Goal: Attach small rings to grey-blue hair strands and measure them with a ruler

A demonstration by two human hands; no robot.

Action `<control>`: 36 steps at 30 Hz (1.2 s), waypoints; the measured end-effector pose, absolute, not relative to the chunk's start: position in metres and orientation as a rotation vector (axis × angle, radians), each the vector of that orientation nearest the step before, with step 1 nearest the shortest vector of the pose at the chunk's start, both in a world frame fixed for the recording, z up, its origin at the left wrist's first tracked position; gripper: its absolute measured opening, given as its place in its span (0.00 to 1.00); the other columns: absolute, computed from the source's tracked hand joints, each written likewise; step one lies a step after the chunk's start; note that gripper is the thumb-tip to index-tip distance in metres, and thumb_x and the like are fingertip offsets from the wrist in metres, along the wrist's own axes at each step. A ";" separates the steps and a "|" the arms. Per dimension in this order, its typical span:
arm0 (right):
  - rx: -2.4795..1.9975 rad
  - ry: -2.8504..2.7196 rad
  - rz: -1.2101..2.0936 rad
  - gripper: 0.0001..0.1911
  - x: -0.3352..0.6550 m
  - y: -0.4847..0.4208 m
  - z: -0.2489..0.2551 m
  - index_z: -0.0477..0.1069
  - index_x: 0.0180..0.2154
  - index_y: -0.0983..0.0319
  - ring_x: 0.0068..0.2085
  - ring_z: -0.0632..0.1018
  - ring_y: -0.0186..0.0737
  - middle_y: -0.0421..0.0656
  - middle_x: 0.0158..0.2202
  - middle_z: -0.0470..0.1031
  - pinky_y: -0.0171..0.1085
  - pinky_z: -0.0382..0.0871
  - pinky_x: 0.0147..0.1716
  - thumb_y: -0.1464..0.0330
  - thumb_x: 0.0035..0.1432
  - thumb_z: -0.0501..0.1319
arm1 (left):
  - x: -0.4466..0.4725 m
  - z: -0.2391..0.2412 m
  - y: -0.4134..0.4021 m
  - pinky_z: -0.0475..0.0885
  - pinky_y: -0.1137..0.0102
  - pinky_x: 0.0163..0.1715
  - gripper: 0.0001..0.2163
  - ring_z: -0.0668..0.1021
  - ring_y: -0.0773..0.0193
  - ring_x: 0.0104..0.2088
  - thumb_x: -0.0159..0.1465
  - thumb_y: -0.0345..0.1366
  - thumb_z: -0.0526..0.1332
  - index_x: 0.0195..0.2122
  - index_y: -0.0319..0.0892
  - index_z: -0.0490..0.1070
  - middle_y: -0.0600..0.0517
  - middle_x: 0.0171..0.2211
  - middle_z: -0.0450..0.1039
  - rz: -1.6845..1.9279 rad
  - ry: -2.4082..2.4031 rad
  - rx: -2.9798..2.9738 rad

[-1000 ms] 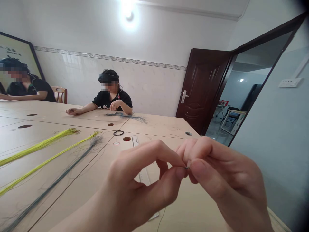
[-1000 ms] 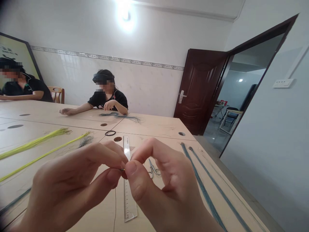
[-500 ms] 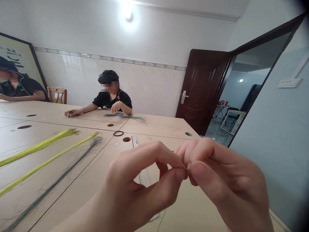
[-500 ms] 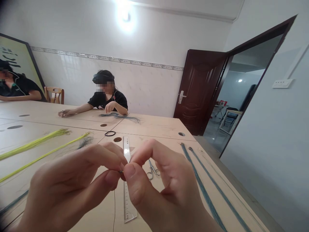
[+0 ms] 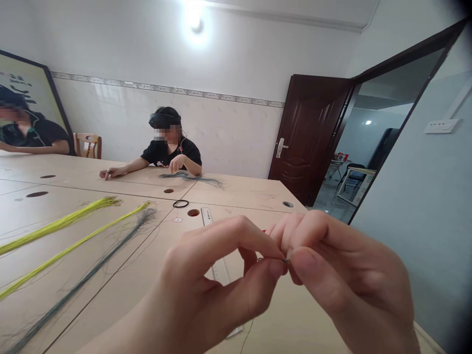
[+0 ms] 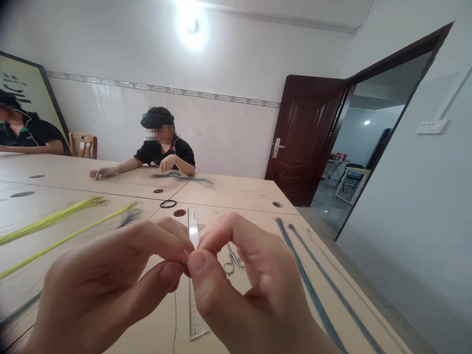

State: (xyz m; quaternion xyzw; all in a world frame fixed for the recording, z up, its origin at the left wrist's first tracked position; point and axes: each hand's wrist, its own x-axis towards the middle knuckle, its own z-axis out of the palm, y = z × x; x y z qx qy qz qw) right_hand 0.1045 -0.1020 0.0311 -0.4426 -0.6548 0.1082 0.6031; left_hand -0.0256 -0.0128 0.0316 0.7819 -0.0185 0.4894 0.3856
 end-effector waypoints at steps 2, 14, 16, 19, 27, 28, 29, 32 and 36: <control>-1.028 -1.519 0.254 0.10 0.105 -0.102 0.031 0.63 0.28 0.59 0.28 0.70 0.35 0.38 0.24 0.66 0.36 0.67 0.27 0.67 0.63 0.55 | -0.026 0.031 -0.013 0.70 0.75 0.24 0.06 0.74 0.69 0.24 0.57 0.24 0.59 0.26 0.40 0.70 0.54 0.22 0.72 1.245 -0.044 1.998; -1.059 -1.535 0.206 0.10 0.104 -0.104 0.031 0.62 0.27 0.59 0.27 0.71 0.35 0.38 0.24 0.66 0.35 0.67 0.26 0.68 0.63 0.55 | -0.025 0.032 -0.012 0.71 0.74 0.24 0.06 0.74 0.69 0.24 0.57 0.25 0.59 0.26 0.41 0.70 0.55 0.22 0.71 1.258 -0.032 2.017; -1.060 -1.541 0.211 0.10 0.104 -0.104 0.031 0.62 0.27 0.59 0.27 0.70 0.35 0.38 0.24 0.66 0.35 0.67 0.26 0.68 0.63 0.55 | -0.025 0.032 -0.012 0.71 0.74 0.24 0.06 0.74 0.69 0.24 0.57 0.25 0.59 0.26 0.41 0.70 0.55 0.22 0.71 1.260 -0.024 2.026; -1.063 -1.538 0.213 0.10 0.105 -0.104 0.031 0.62 0.27 0.59 0.27 0.71 0.36 0.38 0.24 0.65 0.36 0.68 0.26 0.67 0.63 0.55 | -0.025 0.032 -0.011 0.71 0.75 0.24 0.06 0.74 0.69 0.24 0.56 0.24 0.59 0.26 0.41 0.70 0.55 0.22 0.72 1.270 -0.022 2.037; -1.100 -1.524 0.222 0.11 0.105 -0.104 0.033 0.63 0.27 0.59 0.24 0.68 0.33 0.38 0.24 0.67 0.37 0.70 0.27 0.65 0.63 0.55 | -0.026 0.031 -0.012 0.71 0.76 0.23 0.06 0.74 0.70 0.24 0.56 0.24 0.58 0.26 0.41 0.69 0.57 0.22 0.71 1.292 -0.024 2.061; -1.103 -1.519 0.223 0.11 0.105 -0.104 0.033 0.63 0.27 0.59 0.22 0.67 0.31 0.37 0.24 0.67 0.37 0.70 0.27 0.66 0.63 0.56 | -0.027 0.031 -0.012 0.71 0.76 0.23 0.06 0.74 0.70 0.23 0.56 0.24 0.57 0.26 0.41 0.69 0.57 0.22 0.71 1.300 -0.024 2.064; -1.102 -1.519 0.227 0.11 0.105 -0.104 0.032 0.63 0.27 0.59 0.22 0.66 0.31 0.37 0.25 0.68 0.37 0.70 0.27 0.66 0.63 0.56 | -0.027 0.031 -0.012 0.71 0.76 0.23 0.06 0.73 0.70 0.23 0.56 0.24 0.57 0.25 0.41 0.68 0.57 0.21 0.71 1.305 -0.021 2.067; -1.073 -1.521 0.226 0.11 0.105 -0.104 0.032 0.62 0.26 0.59 0.22 0.67 0.31 0.37 0.24 0.67 0.36 0.70 0.26 0.66 0.63 0.56 | -0.027 0.032 -0.011 0.71 0.76 0.23 0.07 0.73 0.70 0.23 0.55 0.23 0.56 0.25 0.40 0.68 0.56 0.22 0.71 1.312 -0.027 2.073; -1.084 -1.517 0.220 0.11 0.105 -0.104 0.032 0.62 0.26 0.59 0.21 0.66 0.30 0.37 0.24 0.68 0.36 0.69 0.25 0.66 0.62 0.56 | -0.026 0.031 -0.012 0.71 0.76 0.22 0.07 0.74 0.70 0.23 0.55 0.23 0.56 0.25 0.41 0.68 0.56 0.21 0.71 1.312 -0.031 2.080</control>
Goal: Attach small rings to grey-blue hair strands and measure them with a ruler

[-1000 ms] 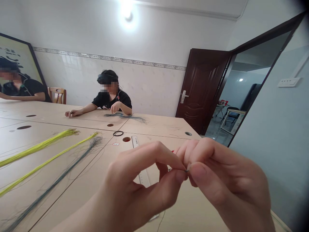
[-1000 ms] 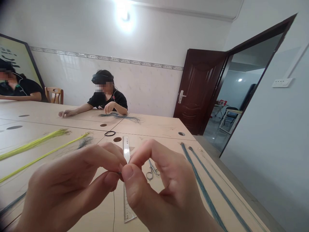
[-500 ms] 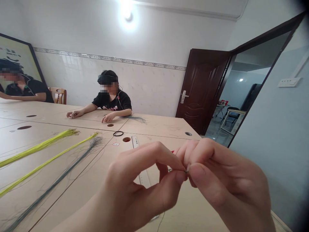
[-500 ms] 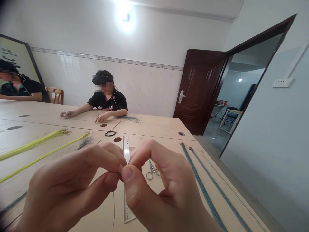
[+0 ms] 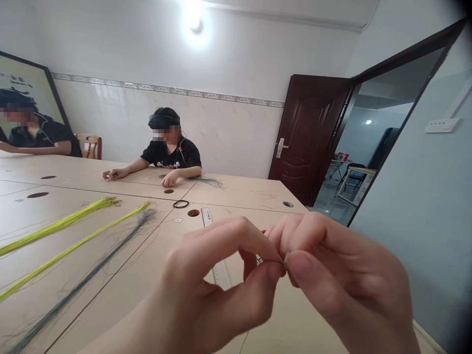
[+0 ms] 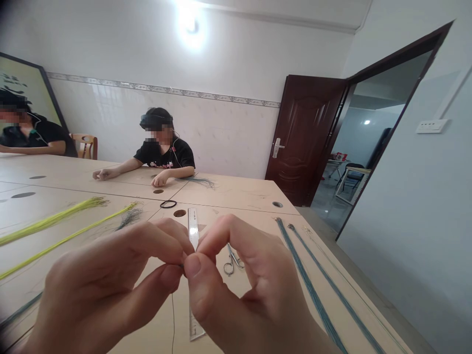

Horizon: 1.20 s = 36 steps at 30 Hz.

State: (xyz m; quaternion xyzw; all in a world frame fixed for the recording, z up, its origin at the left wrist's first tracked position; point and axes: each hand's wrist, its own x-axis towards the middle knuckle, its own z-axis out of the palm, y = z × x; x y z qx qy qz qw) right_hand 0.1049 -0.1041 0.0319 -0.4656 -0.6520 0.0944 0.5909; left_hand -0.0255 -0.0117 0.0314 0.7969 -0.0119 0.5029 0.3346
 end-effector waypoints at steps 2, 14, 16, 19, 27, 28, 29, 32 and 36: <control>-1.085 -1.521 0.211 0.12 0.105 -0.104 0.032 0.62 0.26 0.59 0.21 0.66 0.30 0.38 0.24 0.68 0.35 0.67 0.24 0.66 0.62 0.56 | -0.026 0.030 -0.012 0.70 0.76 0.21 0.06 0.73 0.70 0.23 0.55 0.24 0.56 0.25 0.41 0.68 0.56 0.21 0.71 1.319 -0.025 2.082; -1.085 -1.521 0.253 0.12 0.105 -0.104 0.030 0.63 0.27 0.58 0.25 0.69 0.35 0.38 0.24 0.67 0.38 0.70 0.27 0.64 0.63 0.56 | -0.027 0.033 -0.013 0.70 0.77 0.22 0.06 0.73 0.71 0.23 0.55 0.24 0.56 0.25 0.40 0.68 0.56 0.22 0.71 1.287 0.000 2.068; -1.088 -1.518 0.257 0.12 0.106 -0.104 0.031 0.63 0.27 0.58 0.23 0.67 0.33 0.37 0.24 0.67 0.38 0.70 0.27 0.64 0.63 0.56 | -0.026 0.033 -0.013 0.70 0.77 0.23 0.06 0.73 0.71 0.24 0.56 0.24 0.56 0.25 0.41 0.68 0.56 0.22 0.71 1.281 -0.003 2.068; -1.087 -1.510 0.240 0.12 0.107 -0.104 0.031 0.63 0.27 0.59 0.22 0.67 0.32 0.37 0.24 0.67 0.38 0.70 0.27 0.63 0.63 0.56 | -0.026 0.033 -0.013 0.70 0.77 0.24 0.06 0.73 0.71 0.24 0.56 0.24 0.57 0.26 0.41 0.68 0.56 0.23 0.71 1.269 -0.002 2.065; -1.116 -1.528 0.011 0.08 0.103 -0.103 0.029 0.65 0.28 0.59 0.31 0.75 0.35 0.37 0.26 0.69 0.36 0.71 0.31 0.70 0.62 0.56 | -0.026 0.029 -0.011 0.69 0.80 0.25 0.06 0.73 0.73 0.26 0.58 0.24 0.57 0.28 0.43 0.68 0.59 0.25 0.72 1.271 0.045 2.098; -1.125 -1.530 -0.068 0.07 0.103 -0.102 0.029 0.66 0.29 0.58 0.33 0.75 0.35 0.36 0.27 0.69 0.35 0.71 0.32 0.71 0.61 0.56 | -0.025 0.028 -0.010 0.68 0.81 0.23 0.07 0.73 0.74 0.26 0.58 0.24 0.57 0.29 0.44 0.68 0.60 0.25 0.72 1.267 0.064 2.121; -1.142 -1.529 -0.150 0.06 0.104 -0.101 0.031 0.66 0.30 0.58 0.34 0.75 0.34 0.36 0.28 0.70 0.33 0.70 0.32 0.73 0.61 0.57 | -0.024 0.027 -0.008 0.66 0.83 0.22 0.07 0.73 0.75 0.27 0.59 0.24 0.57 0.30 0.45 0.67 0.61 0.26 0.71 1.252 0.086 2.150; -1.226 -1.452 -0.402 0.06 0.116 -0.095 0.038 0.68 0.29 0.60 0.31 0.73 0.30 0.36 0.28 0.72 0.29 0.68 0.28 0.74 0.58 0.58 | -0.017 0.024 -0.005 0.65 0.83 0.21 0.08 0.72 0.75 0.27 0.59 0.24 0.58 0.30 0.45 0.68 0.62 0.26 0.71 1.137 0.134 2.250; -1.401 -1.127 -0.546 0.09 0.168 -0.078 0.044 0.70 0.29 0.61 0.32 0.75 0.34 0.39 0.27 0.74 0.32 0.70 0.32 0.64 0.59 0.59 | 0.002 0.008 -0.012 0.68 0.77 0.29 0.05 0.73 0.71 0.27 0.58 0.24 0.57 0.29 0.41 0.68 0.58 0.25 0.72 0.955 0.051 2.410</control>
